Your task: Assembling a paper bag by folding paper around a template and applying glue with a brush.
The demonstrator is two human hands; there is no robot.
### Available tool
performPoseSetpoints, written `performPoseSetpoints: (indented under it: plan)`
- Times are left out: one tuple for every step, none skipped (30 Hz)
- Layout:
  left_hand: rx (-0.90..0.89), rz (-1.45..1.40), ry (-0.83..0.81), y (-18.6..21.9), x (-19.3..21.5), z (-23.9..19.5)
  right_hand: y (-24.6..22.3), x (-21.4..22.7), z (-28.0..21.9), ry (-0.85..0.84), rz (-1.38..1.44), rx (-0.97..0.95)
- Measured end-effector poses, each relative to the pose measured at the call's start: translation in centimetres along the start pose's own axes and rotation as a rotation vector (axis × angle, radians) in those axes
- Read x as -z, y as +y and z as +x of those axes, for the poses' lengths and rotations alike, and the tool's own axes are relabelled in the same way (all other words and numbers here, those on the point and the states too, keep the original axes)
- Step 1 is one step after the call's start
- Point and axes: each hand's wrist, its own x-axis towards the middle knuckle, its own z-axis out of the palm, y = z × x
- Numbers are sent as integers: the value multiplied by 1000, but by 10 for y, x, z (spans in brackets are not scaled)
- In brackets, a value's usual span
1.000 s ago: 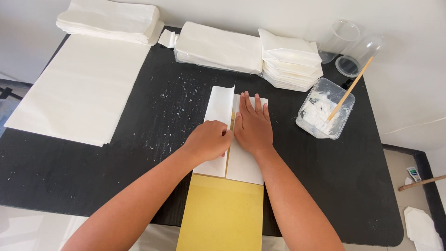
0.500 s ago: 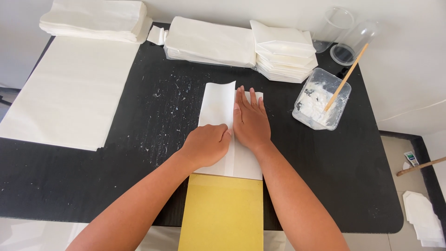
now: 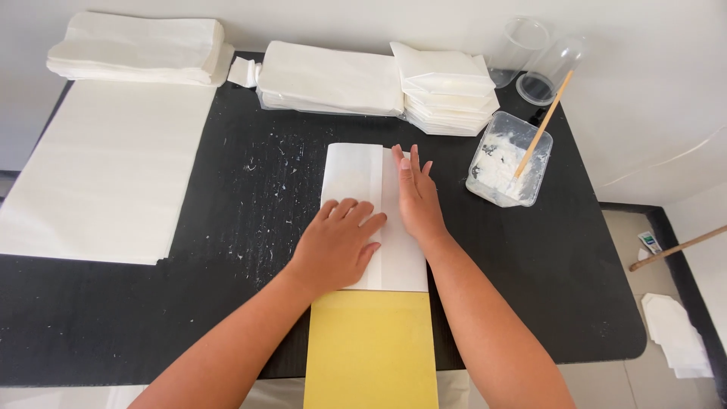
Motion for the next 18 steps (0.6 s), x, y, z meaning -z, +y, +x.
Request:
performPoseSetpoints:
  plan:
    - [-4, -7, 1, -1, 3, -2, -5, -1, -2, 1, -6, -5]
    - [1, -107, -5, -4, 7, -3, -10, -3, -2, 16, -17, 44]
    - [6, -207, -11, -7, 10, -4, -16, -5, -2, 30, -27, 93]
    - [5, -213, -8, -7, 5, -2, -23, -6, -5, 28, -33, 92]
    - [-21, -159, -2, -7, 0, 0, -31, -8, -9, 41, -101, 180]
    - [-45, -102, 4, -9, -4, 1, -39, -11, -11, 53, -163, 269]
    - [-44, -102, 5, -11, -10, 1, -37, -16, -14, 51, -164, 270]
    - [-65, -76, 39, -14, -15, 1, -36, -20, -15, 42, -258, 351]
    - [-87, -49, 72, -17, -20, 2, -35, -25, -16, 33, -351, 431]
    - [-85, -47, 76, -16, -15, 2, -35, -30, -15, 33, -352, 435]
    - [-92, -67, 142, -15, -10, 1, -35, -35, -15, -6, -390, 419]
    - [-100, -88, 209, -13, -6, 1, -35, -39, -15, -45, -430, 402]
    - [-100, -89, 213, -14, -4, -1, -46, -43, -15, -45, -433, 404]
    - [-92, -113, 196, -14, -2, -1, -57, -46, -14, -177, -486, 356]
    - [-84, -137, 178, -15, 0, -2, -68, -48, -13, -308, -537, 306]
    - [-88, -135, 182, -16, 2, -2, -77, -49, -9, -303, -540, 308]
    - [-73, -172, 151, -18, 4, -3, -85, -50, -5, -402, -594, 230]
    - [-53, -218, 117, -16, 4, -5, -92, -51, -5, -509, -647, 146]
